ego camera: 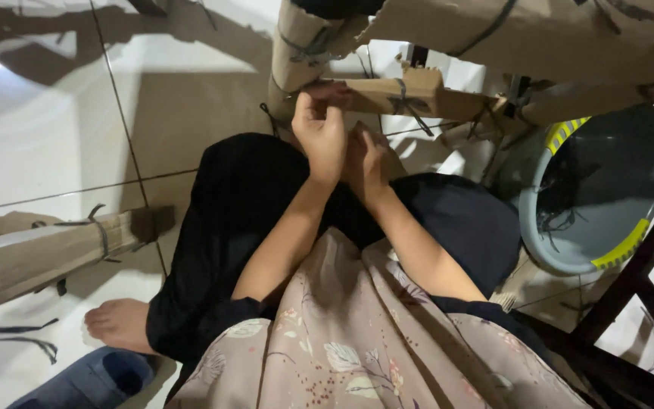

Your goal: The person sits on the floor and ties black straps around a cardboard-wrapped cylindrical object. They repeatedly wrap and knot the straps to secure the cardboard covering.

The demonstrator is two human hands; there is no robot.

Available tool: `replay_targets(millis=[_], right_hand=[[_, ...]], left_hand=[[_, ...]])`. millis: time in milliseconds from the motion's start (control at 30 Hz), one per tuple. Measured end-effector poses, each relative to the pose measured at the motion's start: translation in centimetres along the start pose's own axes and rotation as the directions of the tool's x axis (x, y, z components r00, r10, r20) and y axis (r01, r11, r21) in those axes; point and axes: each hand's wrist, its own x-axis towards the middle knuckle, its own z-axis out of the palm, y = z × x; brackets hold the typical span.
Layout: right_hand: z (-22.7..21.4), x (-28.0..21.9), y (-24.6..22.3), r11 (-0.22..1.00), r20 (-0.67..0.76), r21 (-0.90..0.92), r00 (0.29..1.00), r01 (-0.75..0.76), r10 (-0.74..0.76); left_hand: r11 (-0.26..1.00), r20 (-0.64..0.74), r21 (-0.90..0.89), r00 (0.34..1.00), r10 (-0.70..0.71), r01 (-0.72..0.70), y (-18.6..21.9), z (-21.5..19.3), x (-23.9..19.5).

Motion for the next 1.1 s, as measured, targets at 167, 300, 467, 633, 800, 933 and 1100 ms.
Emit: replay_targets(millis=[167,300,467,633,800,933,1100], right_hand=[[-3.4,3.2,-1.0,0.904,-0.090,0.424,0.991,-0.050,0.097],[-5.8,5.3,-2.2,0.948,-0.214,0.292,0.975,0.128,-0.066],[-6.8,7.3,-4.7,0.999,-0.113,-0.006,0.992,0.054,-0.054],[-10.8,9.0,-4.1,0.980,-0.063,0.158,0.992,0.117,-0.109],[-10.1,6.2,-2.2,0.858,0.182,0.503,0.983,-0.099,0.006],[-2.9,1.3,0.8,0.883,0.187,0.455,0.982,-0.114,0.030],[-4.8,2.4,0.9,0.908,0.240,0.410,0.971,-0.086,-0.016]], left_hand=[[1.000,0.023,-0.014,0.999,-0.026,0.027,0.0,-0.3,0.2],[0.999,0.058,0.012,0.997,-0.044,0.043,-0.2,-1.0,0.5],[0.984,0.168,0.059,0.973,0.156,-0.168,0.4,-2.0,0.8],[0.911,0.324,0.243,0.913,0.248,-0.334,2.0,-4.0,0.6],[0.733,0.437,0.551,0.886,0.154,-0.399,1.7,-5.8,0.1],[0.619,0.482,0.646,0.867,0.123,-0.447,-2.0,-5.9,-0.2],[0.644,0.501,0.597,0.849,0.166,-0.479,-1.2,-3.7,0.4]])
